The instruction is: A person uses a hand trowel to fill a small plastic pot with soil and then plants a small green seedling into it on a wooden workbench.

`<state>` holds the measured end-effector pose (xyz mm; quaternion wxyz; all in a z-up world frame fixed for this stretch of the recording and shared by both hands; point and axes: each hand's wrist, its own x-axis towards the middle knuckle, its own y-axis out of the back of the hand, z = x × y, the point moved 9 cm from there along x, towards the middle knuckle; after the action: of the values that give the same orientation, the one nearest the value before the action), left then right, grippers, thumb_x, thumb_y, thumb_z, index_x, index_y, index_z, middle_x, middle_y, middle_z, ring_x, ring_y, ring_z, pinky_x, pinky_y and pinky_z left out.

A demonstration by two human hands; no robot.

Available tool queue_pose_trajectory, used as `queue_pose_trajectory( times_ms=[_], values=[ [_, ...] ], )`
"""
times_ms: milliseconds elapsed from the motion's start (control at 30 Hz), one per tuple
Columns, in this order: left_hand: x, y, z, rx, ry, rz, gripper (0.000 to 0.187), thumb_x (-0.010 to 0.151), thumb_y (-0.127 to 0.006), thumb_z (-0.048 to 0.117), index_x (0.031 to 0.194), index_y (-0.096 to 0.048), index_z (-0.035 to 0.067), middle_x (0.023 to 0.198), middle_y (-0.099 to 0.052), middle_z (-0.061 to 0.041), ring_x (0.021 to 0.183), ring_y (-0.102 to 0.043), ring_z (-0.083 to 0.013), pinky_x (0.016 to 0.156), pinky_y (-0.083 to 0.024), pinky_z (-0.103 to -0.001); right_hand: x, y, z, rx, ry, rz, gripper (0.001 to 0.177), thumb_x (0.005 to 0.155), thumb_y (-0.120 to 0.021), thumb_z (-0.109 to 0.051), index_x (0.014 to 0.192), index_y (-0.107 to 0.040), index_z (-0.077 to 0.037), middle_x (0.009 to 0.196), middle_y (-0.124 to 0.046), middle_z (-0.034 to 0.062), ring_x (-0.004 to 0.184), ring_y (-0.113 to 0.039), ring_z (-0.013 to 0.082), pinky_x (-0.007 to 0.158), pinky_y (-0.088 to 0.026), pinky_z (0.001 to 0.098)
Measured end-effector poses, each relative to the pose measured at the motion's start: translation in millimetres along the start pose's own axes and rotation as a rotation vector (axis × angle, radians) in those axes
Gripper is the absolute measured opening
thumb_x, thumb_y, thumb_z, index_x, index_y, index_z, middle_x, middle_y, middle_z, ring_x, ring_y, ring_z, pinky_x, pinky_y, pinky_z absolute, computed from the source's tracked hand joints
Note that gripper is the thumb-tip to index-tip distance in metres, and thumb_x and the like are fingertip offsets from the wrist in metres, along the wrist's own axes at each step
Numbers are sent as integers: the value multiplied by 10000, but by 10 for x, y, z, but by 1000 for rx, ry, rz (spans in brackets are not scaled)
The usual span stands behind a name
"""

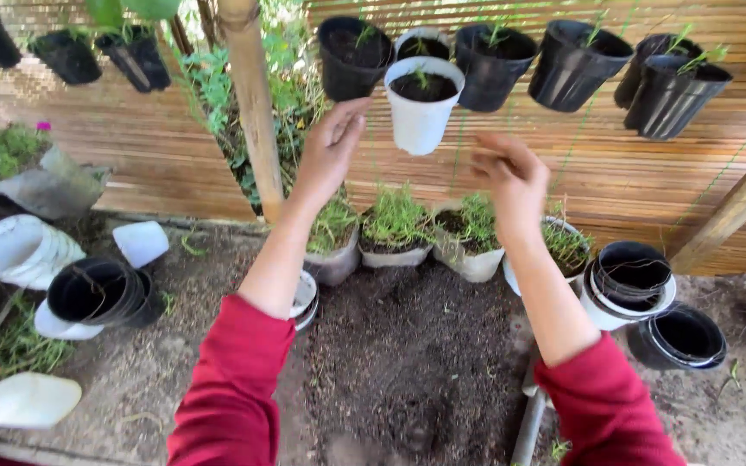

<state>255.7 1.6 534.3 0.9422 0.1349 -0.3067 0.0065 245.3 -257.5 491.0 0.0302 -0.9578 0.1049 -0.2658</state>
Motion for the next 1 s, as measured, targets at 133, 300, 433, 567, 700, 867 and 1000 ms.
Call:
queue_pose_trajectory(
  times_ms=[133,300,433,567,700,867,1000],
  values=[
    [-1072,439,409,18,0,50,345,1104,-463,220,1375,-574,38,1315,-606,-244,1267,-584,-387,1081,-462,-557,-1267,681,160,132,-97,93,239,1025,-505,48,1148,-693,-35,1119,-630,181,1007,-677,262,821,-632,375],
    [-2414,991,-390,475,244,435,407,977,-633,241,1365,-552,146,1349,-513,-110,1286,-451,-304,1082,-356,-487,-3378,1103,870,88,-532,-69,167,953,-632,-165,974,-753,-52,850,-743,77,623,-606,149,545,-482,263],
    [-2714,903,-841,570,238,302,458,996,-622,210,1409,-519,43,1362,-520,-200,1273,-483,-380,1066,-383,-536,-4504,1787,1331,-87,-1197,1,261,998,-585,-56,1152,-777,32,1087,-747,169,927,-669,299,819,-519,422],
    [-2749,822,-438,739,61,466,578,994,-678,125,1472,-391,-23,1446,-458,-242,1321,-427,-382,1085,-364,-532,-4163,2323,1036,-310,-914,63,317,933,-598,-8,1228,-713,9,1185,-751,187,1030,-675,285,879,-571,360],
    [-3274,723,-320,646,47,677,448,1115,-492,286,1452,-427,-1,1472,-403,-243,1415,-338,-397,1129,-319,-609,-3309,2731,866,-774,-527,45,348,936,-579,-115,1264,-694,-136,1337,-658,98,1222,-608,283,1014,-476,455],
    [-4066,159,-609,621,108,471,283,1026,-566,112,1307,-557,84,1422,-459,-135,1303,-420,-316,1095,-342,-554,-2189,3284,1075,-1144,-252,184,484,913,-541,41,1391,-538,-28,1353,-493,212,1193,-506,425,830,-492,560],
    [-4742,-181,-1045,506,328,217,305,944,-634,12,1178,-703,196,1356,-541,-40,1175,-483,-224,1003,-440,-412,-1820,3656,1385,-1346,-756,185,509,1024,-490,-135,1528,-420,-137,1493,-441,133,1249,-516,424,912,-477,601]
  ],
)
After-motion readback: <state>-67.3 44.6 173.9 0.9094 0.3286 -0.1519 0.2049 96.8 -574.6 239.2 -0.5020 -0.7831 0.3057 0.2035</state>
